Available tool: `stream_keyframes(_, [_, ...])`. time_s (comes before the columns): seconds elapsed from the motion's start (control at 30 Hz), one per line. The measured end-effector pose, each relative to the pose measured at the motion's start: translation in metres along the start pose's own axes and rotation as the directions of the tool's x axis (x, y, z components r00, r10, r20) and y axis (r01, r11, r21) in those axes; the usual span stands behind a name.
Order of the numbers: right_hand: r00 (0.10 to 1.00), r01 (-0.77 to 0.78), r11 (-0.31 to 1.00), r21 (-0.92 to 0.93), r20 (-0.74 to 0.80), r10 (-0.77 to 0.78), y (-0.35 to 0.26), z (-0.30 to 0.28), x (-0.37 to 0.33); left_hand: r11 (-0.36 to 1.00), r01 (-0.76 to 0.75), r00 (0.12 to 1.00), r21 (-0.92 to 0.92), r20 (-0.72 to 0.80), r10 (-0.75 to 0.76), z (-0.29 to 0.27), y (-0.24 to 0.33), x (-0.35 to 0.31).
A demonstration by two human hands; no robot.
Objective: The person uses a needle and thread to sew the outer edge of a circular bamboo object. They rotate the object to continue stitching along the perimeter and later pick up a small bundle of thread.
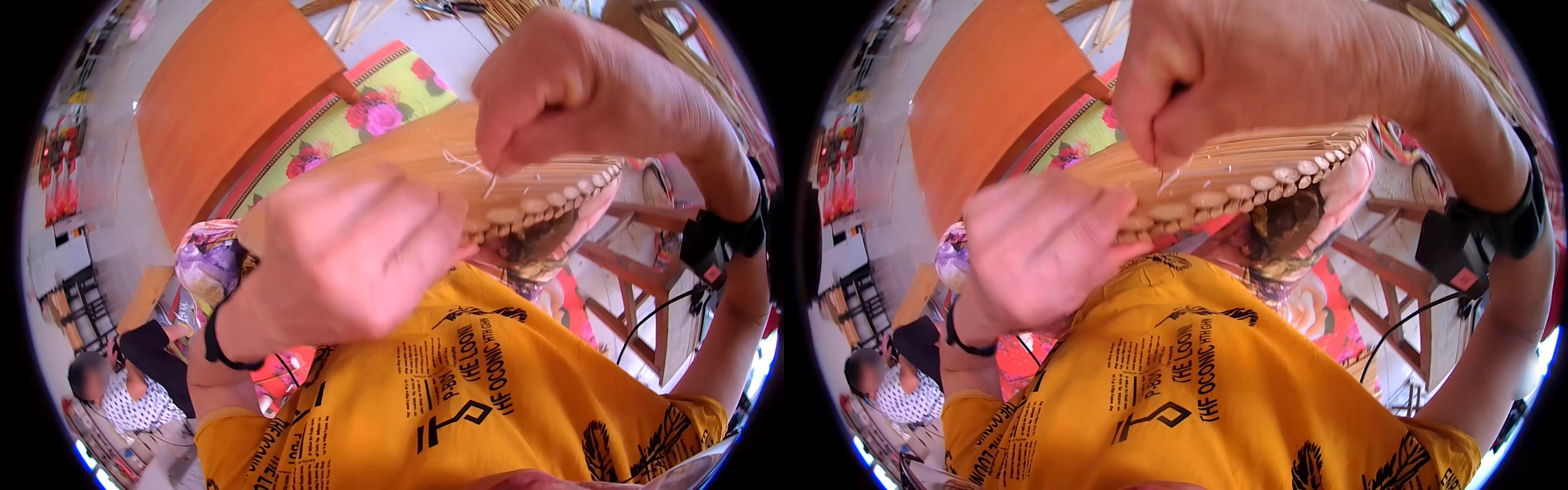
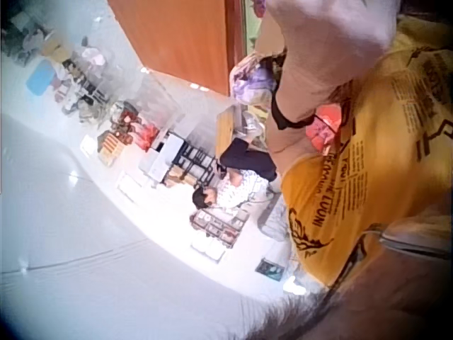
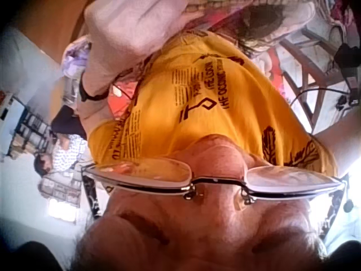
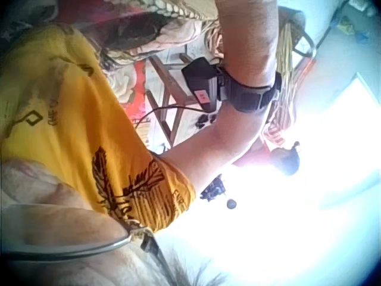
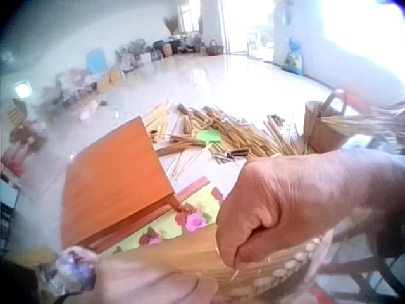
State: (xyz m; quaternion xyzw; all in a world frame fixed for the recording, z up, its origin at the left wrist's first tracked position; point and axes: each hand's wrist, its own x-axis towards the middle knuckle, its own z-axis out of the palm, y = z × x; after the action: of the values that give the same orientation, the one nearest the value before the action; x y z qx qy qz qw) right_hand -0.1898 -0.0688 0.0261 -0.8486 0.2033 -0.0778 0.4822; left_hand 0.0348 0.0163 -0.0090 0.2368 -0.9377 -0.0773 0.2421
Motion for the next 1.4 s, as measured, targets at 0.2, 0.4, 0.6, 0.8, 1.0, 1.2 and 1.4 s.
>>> stream_keyframes(0.2, [0.967,-0.228,0.973,0.041,0.126,0.221,-0.026,-0.058,0.044,0.983,-0.105,0.993,-0.150,-0.068,0.096,-0.037,-0.078,0.022])
stream_keyframes(0.4, [0.992,-0.128,0.990,-0.064,-0.006,0.128,0.007,-0.067,0.077,0.969,0.026,0.994,-0.246,-0.094,-0.051,-0.051,-0.115,0.008])
stream_keyframes(0.6, [0.974,-0.225,0.974,-0.017,0.006,0.225,0.015,-0.086,0.092,0.994,-0.008,0.986,-0.106,-0.165,-0.010,-0.050,-0.136,0.015])
stream_keyframes(0.8, [0.955,-0.297,0.955,-0.017,0.005,0.297,0.010,-0.097,0.101,0.989,-0.110,0.962,-0.098,-0.260,0.081,-0.046,-0.155,0.022])
stream_keyframes(1.0, [0.942,-0.335,0.942,0.038,0.017,0.334,0.004,-0.097,0.104,0.991,-0.051,0.981,-0.122,-0.191,0.027,-0.050,-0.154,0.022])
stream_keyframes(1.2, [0.940,-0.340,0.938,0.070,0.005,0.341,0.012,-0.097,0.100,0.994,-0.004,0.989,-0.105,-0.147,-0.012,-0.050,-0.154,0.023])
stream_keyframes(1.4, [0.937,-0.349,0.937,0.036,-0.024,0.350,0.009,-0.093,0.098,0.995,0.011,0.987,-0.103,-0.159,-0.027,-0.049,-0.156,0.027])
